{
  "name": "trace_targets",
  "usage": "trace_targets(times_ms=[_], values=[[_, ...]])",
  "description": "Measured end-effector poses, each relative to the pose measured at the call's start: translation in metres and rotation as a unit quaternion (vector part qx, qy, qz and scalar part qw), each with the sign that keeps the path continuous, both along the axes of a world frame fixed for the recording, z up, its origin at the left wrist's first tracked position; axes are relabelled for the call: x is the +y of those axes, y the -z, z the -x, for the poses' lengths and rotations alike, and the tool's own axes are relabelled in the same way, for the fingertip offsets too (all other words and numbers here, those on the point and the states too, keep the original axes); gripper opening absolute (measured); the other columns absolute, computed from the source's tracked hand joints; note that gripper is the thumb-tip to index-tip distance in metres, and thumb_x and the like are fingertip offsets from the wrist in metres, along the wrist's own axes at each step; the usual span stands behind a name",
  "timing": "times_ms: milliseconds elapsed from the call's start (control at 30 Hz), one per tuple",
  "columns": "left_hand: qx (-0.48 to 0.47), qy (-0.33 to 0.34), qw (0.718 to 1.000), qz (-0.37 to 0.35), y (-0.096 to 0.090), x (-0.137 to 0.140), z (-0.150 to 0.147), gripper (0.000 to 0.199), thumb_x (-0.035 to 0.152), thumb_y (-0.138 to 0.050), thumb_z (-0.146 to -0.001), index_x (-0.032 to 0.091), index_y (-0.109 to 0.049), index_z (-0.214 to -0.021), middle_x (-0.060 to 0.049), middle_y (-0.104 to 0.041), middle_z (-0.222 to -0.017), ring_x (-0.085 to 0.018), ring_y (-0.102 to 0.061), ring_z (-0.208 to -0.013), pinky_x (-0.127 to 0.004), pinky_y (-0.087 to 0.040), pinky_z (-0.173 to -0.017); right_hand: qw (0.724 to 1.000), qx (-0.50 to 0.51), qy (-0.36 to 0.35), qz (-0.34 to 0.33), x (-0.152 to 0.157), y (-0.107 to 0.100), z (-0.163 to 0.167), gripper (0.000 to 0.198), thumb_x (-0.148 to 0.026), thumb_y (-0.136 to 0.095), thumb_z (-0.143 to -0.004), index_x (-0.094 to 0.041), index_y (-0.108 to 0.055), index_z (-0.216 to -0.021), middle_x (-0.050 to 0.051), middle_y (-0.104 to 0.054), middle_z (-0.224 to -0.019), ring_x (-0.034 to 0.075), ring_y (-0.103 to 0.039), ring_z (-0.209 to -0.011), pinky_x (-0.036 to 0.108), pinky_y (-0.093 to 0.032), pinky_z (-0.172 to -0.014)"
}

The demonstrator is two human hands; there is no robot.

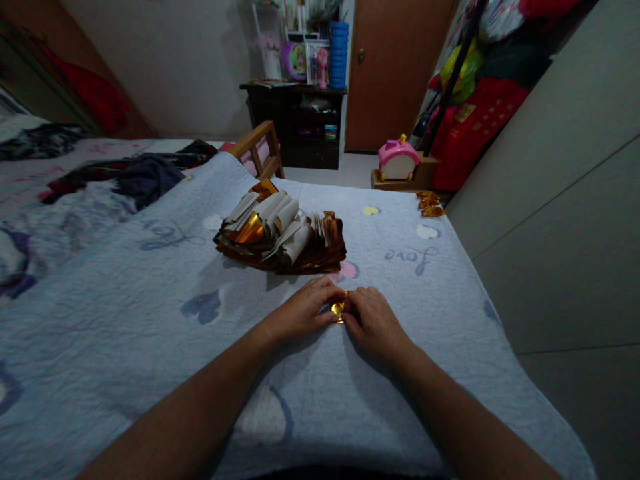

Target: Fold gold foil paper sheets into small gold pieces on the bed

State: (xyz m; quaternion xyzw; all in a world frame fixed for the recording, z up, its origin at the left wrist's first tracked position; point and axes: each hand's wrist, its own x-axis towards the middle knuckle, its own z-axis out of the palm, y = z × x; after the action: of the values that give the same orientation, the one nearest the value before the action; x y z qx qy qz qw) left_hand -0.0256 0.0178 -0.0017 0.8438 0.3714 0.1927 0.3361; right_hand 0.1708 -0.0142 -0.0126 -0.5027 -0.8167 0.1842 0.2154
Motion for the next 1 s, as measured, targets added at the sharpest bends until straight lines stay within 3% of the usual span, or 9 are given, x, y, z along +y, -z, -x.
trace_targets(times_ms=[667, 1000], values=[[0.0, -0.004, 1.0, -0.001, -0.002, -0.0002, -0.0012, 0.022, 0.022, -0.067, -0.086, 0.021, -0.069, -0.109, -0.008, -0.063, -0.113, -0.024, -0.058, -0.11, -0.036, -0.048, -0.097, 1.0, 0.005, 0.009, 0.004, -0.001, 0.0009, -0.0005, 0.007, -0.013, -0.057, -0.086, -0.02, -0.055, -0.086, 0.005, -0.061, -0.086, 0.021, -0.051, -0.083, 0.034, -0.037, -0.076], [0.005, -0.012, 1.0, 0.014, -0.0065, -0.0011, -0.0026, 0.026, 0.023, -0.069, -0.084, 0.023, -0.067, -0.11, -0.008, -0.064, -0.117, -0.024, -0.057, -0.115, -0.038, -0.047, -0.101, 0.999, -0.035, 0.012, -0.031, -0.0024, 0.0002, 0.0003, 0.002, -0.02, -0.057, -0.09, -0.02, -0.055, -0.089, 0.006, -0.061, -0.088, 0.023, -0.05, -0.083, 0.036, -0.036, -0.075]])
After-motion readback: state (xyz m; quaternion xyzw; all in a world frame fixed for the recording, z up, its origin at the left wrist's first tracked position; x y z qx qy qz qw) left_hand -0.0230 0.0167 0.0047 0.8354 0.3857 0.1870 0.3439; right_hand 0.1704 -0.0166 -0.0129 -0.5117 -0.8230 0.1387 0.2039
